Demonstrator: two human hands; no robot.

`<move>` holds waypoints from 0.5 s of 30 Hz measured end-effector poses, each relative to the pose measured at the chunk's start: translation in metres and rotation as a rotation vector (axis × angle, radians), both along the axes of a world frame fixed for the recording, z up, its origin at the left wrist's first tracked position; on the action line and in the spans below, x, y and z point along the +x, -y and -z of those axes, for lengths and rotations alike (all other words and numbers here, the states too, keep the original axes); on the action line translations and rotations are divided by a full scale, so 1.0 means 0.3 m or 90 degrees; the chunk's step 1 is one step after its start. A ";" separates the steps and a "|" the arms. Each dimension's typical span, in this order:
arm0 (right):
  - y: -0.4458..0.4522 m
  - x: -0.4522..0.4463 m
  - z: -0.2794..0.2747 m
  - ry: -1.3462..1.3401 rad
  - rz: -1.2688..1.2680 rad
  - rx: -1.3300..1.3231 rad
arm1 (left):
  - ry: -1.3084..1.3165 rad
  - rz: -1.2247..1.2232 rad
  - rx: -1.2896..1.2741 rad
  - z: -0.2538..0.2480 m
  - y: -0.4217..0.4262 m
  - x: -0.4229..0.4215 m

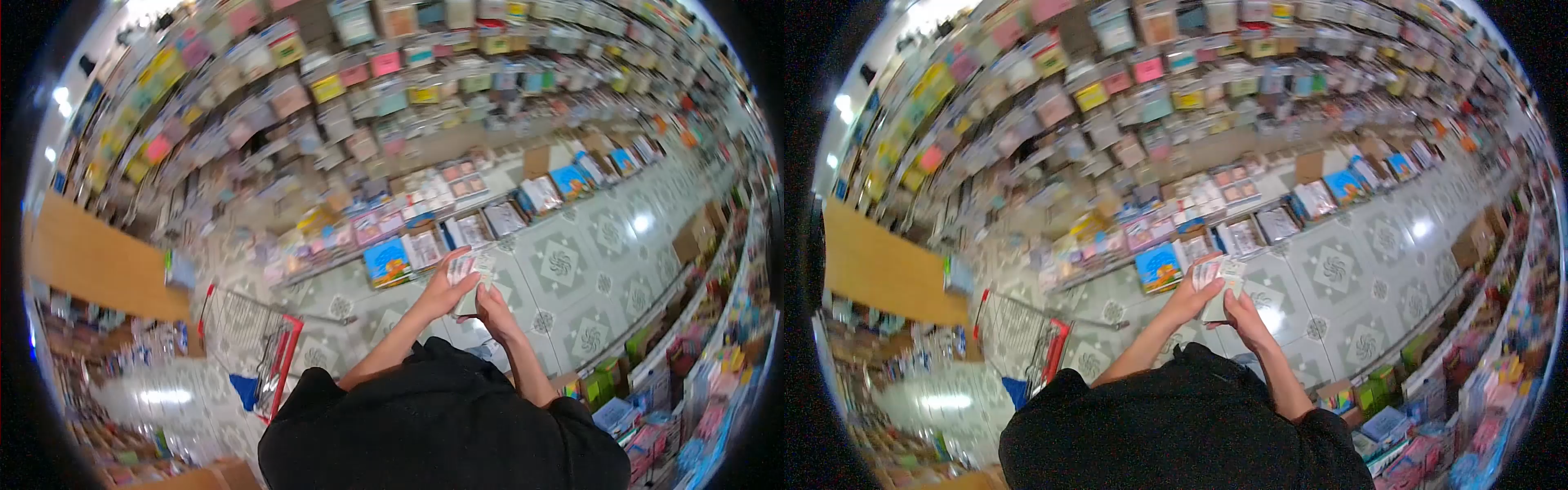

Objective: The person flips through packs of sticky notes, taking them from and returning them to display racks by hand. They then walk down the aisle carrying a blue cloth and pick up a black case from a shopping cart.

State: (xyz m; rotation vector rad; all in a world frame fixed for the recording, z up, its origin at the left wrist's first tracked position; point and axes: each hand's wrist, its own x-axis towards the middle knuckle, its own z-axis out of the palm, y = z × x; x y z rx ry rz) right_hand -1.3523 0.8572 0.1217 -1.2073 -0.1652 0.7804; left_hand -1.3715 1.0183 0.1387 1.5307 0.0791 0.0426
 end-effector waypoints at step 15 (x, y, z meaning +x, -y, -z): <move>0.692 0.324 0.013 -0.031 0.033 0.179 | -0.039 0.460 -0.134 -0.104 0.609 0.469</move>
